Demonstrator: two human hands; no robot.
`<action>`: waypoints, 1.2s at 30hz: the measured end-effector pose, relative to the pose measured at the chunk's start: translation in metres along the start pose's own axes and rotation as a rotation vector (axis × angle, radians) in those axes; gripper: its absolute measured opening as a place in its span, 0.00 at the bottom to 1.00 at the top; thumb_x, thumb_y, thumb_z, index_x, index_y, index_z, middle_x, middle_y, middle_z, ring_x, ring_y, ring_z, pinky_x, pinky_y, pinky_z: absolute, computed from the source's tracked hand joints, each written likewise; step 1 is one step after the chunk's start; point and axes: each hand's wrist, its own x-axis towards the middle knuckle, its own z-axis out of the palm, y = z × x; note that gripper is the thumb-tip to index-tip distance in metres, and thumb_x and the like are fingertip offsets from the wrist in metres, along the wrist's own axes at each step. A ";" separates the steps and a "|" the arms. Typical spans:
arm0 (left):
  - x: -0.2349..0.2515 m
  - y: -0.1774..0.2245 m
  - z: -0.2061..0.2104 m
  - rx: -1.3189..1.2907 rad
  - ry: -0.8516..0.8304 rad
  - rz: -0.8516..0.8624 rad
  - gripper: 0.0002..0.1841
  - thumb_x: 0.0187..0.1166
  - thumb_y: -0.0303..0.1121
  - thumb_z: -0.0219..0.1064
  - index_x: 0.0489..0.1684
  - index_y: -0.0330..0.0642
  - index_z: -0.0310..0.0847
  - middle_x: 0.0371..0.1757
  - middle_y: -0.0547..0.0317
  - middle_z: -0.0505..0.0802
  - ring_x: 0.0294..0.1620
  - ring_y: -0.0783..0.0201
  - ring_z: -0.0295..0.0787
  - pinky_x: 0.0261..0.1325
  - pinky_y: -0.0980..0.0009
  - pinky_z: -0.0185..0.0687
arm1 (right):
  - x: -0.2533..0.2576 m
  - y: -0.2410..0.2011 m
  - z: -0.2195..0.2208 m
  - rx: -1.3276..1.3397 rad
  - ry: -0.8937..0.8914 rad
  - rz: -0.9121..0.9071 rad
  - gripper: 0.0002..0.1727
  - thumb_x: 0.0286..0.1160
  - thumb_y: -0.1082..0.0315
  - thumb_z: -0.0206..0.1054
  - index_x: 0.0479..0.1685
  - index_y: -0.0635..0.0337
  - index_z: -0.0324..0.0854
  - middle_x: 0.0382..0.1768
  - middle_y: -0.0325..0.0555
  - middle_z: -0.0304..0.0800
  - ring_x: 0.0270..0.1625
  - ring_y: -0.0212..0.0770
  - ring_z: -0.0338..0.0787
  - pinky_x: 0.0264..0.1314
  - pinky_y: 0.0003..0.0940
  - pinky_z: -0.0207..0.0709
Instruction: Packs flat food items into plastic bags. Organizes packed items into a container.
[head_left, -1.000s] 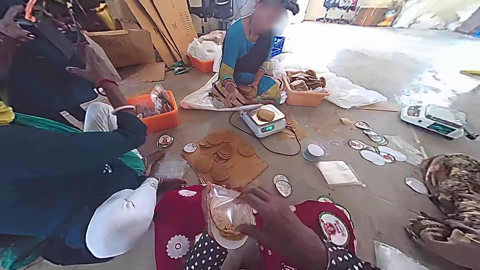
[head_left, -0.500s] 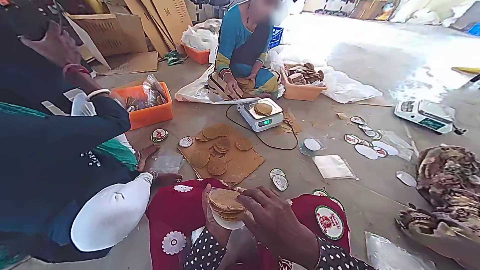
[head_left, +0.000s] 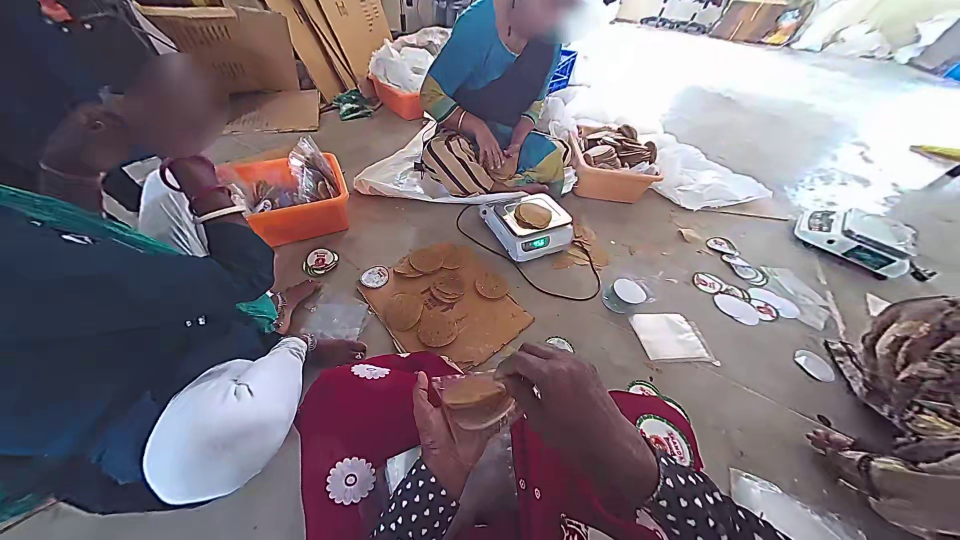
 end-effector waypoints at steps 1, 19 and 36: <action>0.000 0.000 0.005 0.042 0.014 0.007 0.45 0.77 0.77 0.30 0.61 0.46 0.76 0.50 0.46 0.92 0.52 0.48 0.91 0.48 0.45 0.88 | 0.003 -0.001 -0.004 0.008 0.005 -0.003 0.09 0.76 0.64 0.66 0.35 0.54 0.91 0.31 0.41 0.90 0.35 0.38 0.90 0.39 0.34 0.84; 0.020 0.066 -0.036 0.152 -0.295 0.164 0.32 0.74 0.63 0.65 0.55 0.40 0.86 0.58 0.37 0.92 0.62 0.38 0.90 0.62 0.39 0.87 | 0.038 0.159 -0.002 0.027 -0.198 0.402 0.11 0.72 0.62 0.76 0.37 0.62 0.88 0.33 0.51 0.91 0.40 0.51 0.92 0.47 0.57 0.84; 0.026 0.112 -0.081 0.131 -0.296 0.288 0.39 0.66 0.55 0.75 0.70 0.32 0.75 0.66 0.30 0.85 0.67 0.35 0.84 0.63 0.37 0.84 | -0.015 0.343 0.099 -0.183 -0.829 0.864 0.23 0.66 0.63 0.78 0.55 0.73 0.85 0.61 0.71 0.86 0.67 0.69 0.84 0.67 0.70 0.74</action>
